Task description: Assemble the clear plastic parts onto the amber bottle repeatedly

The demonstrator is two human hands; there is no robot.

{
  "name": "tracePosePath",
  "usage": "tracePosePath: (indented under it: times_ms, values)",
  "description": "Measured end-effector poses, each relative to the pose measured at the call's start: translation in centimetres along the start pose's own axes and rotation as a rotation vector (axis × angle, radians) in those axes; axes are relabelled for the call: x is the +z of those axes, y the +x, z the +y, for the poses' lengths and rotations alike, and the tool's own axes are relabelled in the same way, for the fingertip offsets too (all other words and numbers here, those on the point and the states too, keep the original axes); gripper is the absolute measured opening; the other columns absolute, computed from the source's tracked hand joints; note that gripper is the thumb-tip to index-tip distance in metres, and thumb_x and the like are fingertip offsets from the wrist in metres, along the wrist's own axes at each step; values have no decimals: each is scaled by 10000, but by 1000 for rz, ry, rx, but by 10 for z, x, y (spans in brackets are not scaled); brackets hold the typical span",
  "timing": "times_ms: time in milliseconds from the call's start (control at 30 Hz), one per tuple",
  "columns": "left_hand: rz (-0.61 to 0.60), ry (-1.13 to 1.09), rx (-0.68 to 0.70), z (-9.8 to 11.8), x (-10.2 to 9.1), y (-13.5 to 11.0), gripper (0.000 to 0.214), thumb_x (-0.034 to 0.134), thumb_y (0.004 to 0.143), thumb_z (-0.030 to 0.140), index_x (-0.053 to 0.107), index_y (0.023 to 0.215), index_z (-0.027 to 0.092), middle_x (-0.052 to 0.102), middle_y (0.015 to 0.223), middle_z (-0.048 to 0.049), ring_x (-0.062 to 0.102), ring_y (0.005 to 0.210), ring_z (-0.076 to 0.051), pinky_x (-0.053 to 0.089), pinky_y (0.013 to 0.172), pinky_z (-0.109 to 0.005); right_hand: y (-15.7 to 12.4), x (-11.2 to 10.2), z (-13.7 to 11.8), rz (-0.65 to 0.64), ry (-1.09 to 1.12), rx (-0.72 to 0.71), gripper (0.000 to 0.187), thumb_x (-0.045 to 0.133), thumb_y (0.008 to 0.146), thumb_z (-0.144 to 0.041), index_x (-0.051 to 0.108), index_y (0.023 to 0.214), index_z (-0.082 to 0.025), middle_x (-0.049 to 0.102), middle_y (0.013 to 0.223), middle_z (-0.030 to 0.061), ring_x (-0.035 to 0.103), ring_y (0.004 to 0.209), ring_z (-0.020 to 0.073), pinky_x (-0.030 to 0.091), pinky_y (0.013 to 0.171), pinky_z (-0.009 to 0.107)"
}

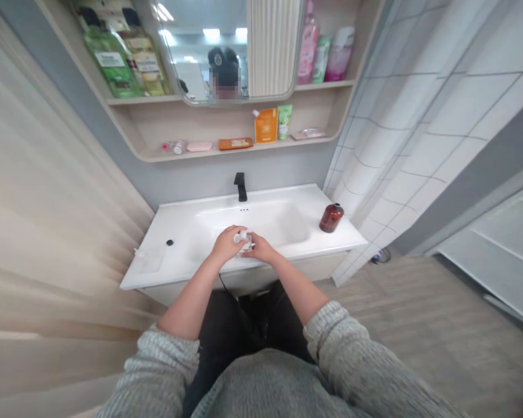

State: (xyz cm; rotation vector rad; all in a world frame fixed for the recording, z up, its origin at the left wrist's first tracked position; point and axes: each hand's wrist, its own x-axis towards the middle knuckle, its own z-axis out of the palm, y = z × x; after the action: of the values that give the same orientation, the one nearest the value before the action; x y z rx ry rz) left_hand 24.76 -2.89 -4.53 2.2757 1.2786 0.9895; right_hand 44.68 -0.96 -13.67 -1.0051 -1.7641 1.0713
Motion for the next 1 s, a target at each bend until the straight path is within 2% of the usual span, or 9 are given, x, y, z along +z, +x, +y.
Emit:
tracePosePath:
  times_ms: [100, 267, 400, 633, 867, 1000]
  values:
    - [-32, 53, 10, 6, -5, 2, 299, 718, 936, 211, 804, 1222, 228, 806, 1203, -79, 735, 1161, -270, 579, 1098, -438, 0, 0, 0, 1, -6, 3, 788, 1002, 667, -421, 660, 1352, -235, 741, 1237, 73, 693, 1003, 246, 579, 859, 365]
    - [20, 121, -111, 19, -21, 4, 339, 726, 960, 221, 801, 1289, 203, 822, 1176, -98, 749, 1051, -264, 601, 1034, -424, -1, 0, -4, 2, 10, 3, 761, 1004, 654, -435, 665, 1309, -244, 738, 1172, 46, 679, 997, 243, 569, 863, 360]
    - [-54, 242, -15, 33, -33, 7, 400, 687, 1000, 214, 784, 1388, 205, 816, 1252, -122, 728, 1189, -298, 558, 1135, -454, -2, -1, -7, 7, -2, 6, 752, 1004, 643, -450, 661, 1283, -253, 727, 1134, 27, 668, 991, 241, 556, 856, 350]
    - [-58, 200, -53, 38, -36, 8, 406, 666, 999, 174, 802, 1379, 219, 822, 1268, -100, 749, 1145, -260, 583, 1105, -404, -4, -3, -15, 1, -15, 27, 743, 997, 641, -446, 655, 1268, -240, 731, 1104, 30, 670, 981, 245, 550, 856, 353]
    - [30, 175, -51, 36, -39, 8, 381, 712, 931, 165, 839, 1285, 224, 841, 1185, -103, 762, 1055, -289, 606, 1067, -460, -4, -2, -13, 7, 16, 36, 755, 1002, 616, -465, 658, 1252, -247, 730, 1073, 17, 669, 970, 241, 557, 853, 353]
    - [94, 29, -65, 36, -50, 6, 318, 698, 913, 180, 842, 1192, 233, 839, 1224, -80, 767, 1019, -254, 629, 994, -417, -4, -2, -10, 13, 8, 56, 759, 1004, 608, -447, 657, 1255, -255, 727, 1052, 4, 681, 963, 241, 570, 861, 361]
